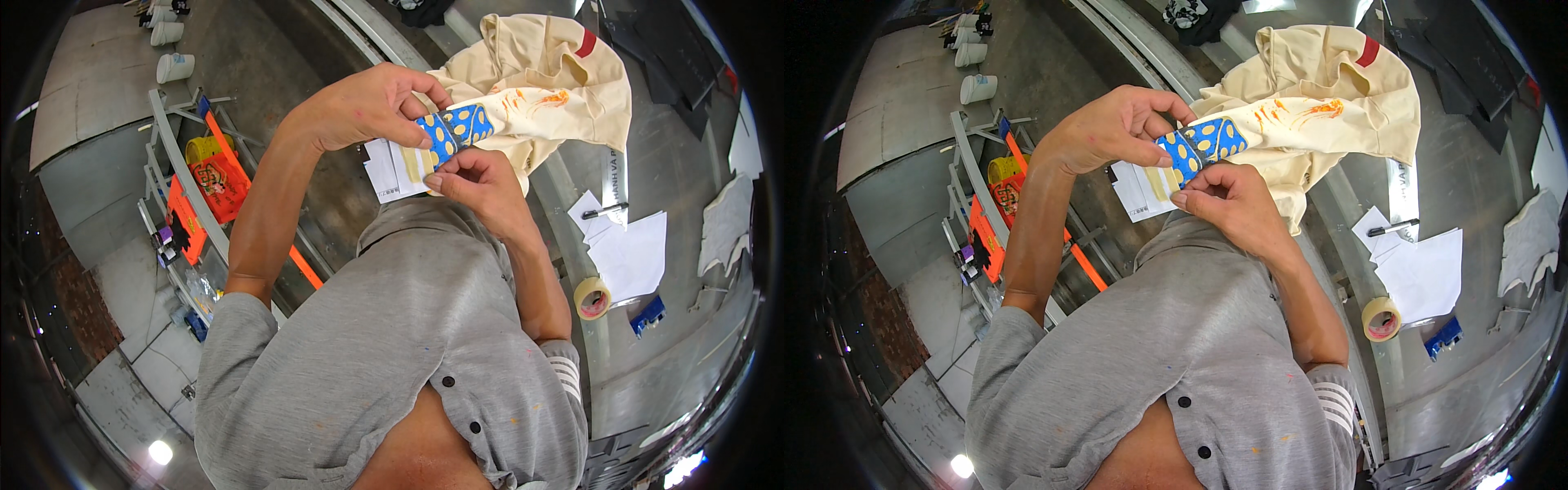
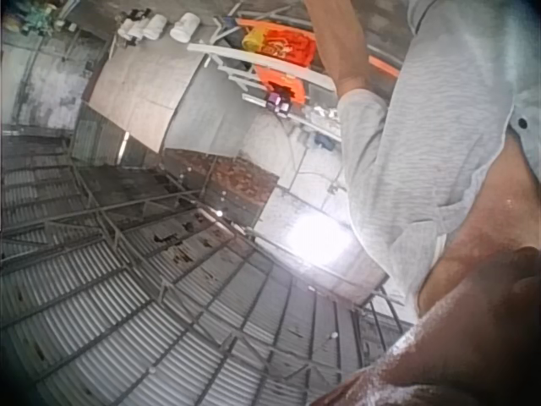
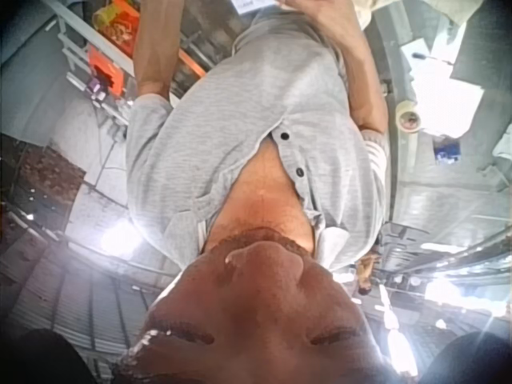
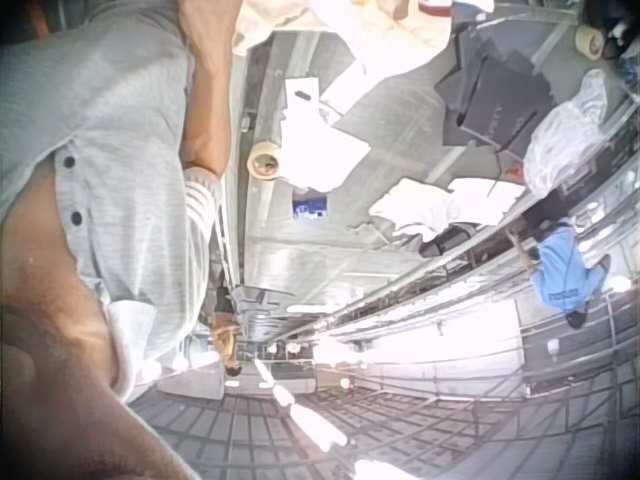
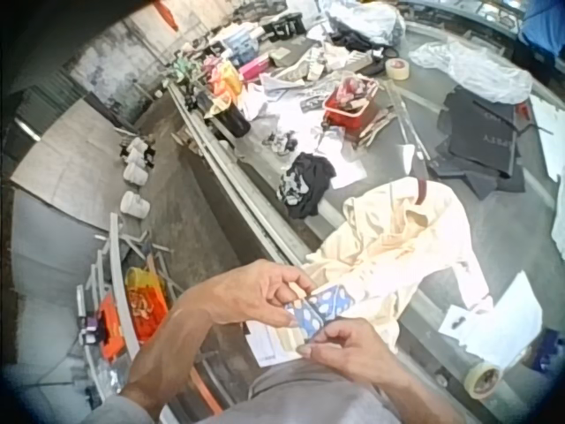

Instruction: The person mixes a yellow paste in a small container, then uses a heat gun to apply heat to a small white paper placed on a conveyor belt. They also handle a patterned sticker and a beige tote bag, positioning the sticker on the bag.

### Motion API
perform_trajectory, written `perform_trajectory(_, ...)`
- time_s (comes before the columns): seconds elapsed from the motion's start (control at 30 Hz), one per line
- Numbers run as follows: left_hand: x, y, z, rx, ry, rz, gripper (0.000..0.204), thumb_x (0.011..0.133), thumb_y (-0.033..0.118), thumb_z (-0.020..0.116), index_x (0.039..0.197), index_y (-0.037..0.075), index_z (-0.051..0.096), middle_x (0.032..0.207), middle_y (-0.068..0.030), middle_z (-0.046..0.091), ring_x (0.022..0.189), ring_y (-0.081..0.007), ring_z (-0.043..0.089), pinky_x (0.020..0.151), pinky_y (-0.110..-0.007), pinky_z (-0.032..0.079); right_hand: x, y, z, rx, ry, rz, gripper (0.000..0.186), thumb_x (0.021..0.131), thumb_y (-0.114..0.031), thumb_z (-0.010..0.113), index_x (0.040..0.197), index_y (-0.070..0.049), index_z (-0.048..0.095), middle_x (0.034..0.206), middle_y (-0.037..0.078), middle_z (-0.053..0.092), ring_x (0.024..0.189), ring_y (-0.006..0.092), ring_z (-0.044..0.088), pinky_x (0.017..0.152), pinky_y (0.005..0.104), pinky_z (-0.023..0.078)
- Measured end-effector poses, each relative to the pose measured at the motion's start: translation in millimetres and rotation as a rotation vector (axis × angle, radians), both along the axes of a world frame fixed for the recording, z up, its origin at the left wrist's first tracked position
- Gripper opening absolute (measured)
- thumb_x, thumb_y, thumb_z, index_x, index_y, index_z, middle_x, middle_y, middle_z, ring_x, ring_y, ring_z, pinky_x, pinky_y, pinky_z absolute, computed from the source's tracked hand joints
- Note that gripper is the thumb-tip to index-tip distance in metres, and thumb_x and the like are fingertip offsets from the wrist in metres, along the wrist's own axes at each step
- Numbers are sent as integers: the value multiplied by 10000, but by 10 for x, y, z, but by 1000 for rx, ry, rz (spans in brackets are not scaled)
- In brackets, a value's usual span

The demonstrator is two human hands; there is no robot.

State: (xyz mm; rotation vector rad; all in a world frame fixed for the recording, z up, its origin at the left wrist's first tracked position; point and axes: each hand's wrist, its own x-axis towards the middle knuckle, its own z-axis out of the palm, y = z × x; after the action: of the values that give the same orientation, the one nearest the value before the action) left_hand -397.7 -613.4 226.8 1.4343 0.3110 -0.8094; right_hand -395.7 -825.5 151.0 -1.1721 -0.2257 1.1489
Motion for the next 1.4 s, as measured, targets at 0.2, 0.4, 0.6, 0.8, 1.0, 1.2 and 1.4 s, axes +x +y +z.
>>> perform_trajectory(0.2, -2, 8, -12, 4, -5, -16, 436, 763, -7, 662, 1163, -83, 505, 906, -151, 697, 793, -121, 674, 715, -228, 530, 2, 0, -16, -9, -23, 2, 178, 790, -149, 724, 770, 18, 665, 651, -22, 578, 606, 37, 464, 554, 213, 363)
perform_trajectory(0.4, 1, 7, -31, -10, -8, -17, 451, 760, -8, 662, 1173, -93, 499, 899, -147, 700, 788, -117, 674, 715, -226, 528, -1, 3, -12, 3, -5, 0, 176, 791, -147, 722, 775, 19, 665, 663, -16, 589, 613, 38, 475, 562, 212, 375)
perform_trajectory(0.6, 11, 9, -34, 6, -15, -10, 493, 747, -6, 661, 1196, -108, 488, 889, -152, 702, 779, -120, 675, 720, -229, 530, 1, 5, -8, 5, 9, -7, 173, 793, -144, 724, 784, 19, 666, 678, -11, 602, 627, 38, 488, 573, 208, 386)
perform_trajectory(0.8, -1, 6, -60, 14, -30, 16, 505, 738, -26, 641, 1214, -106, 493, 856, -146, 698, 724, -116, 666, 656, -230, 523, -5, 11, -31, 2, 15, -7, 170, 797, -141, 724, 789, 18, 665, 683, -12, 602, 628, 37, 490, 574, 208, 389)
perform_trajectory(1.0, 2, -2, -52, 15, -29, 27, 499, 734, -33, 635, 1210, -104, 503, 837, -139, 697, 697, -113, 662, 614, -226, 517, -3, 14, -20, 5, 22, -15, 170, 797, -141, 723, 784, 18, 665, 686, -12, 602, 628, 36, 491, 574, 207, 389)
perform_trajectory(1.2, 7, 4, -58, 15, -32, 22, 498, 730, -30, 631, 1206, -106, 506, 822, -132, 697, 684, -108, 658, 606, -225, 514, 2, 22, -15, -8, 3, -9, 175, 799, -145, 721, 786, 20, 664, 693, -10, 607, 638, 39, 499, 581, 210, 396)
perform_trajectory(1.4, 18, 129, -161, 169, -58, -61, 505, 740, -2, 655, 1208, -109, 498, 868, -136, 704, 734, -120, 669, 673, -238, 528, -36, 163, -164, 0, 47, -48, 186, 815, -164, 711, 822, 16, 665, 750, 12, 632, 701, 61, 546, 648, 218, 429)
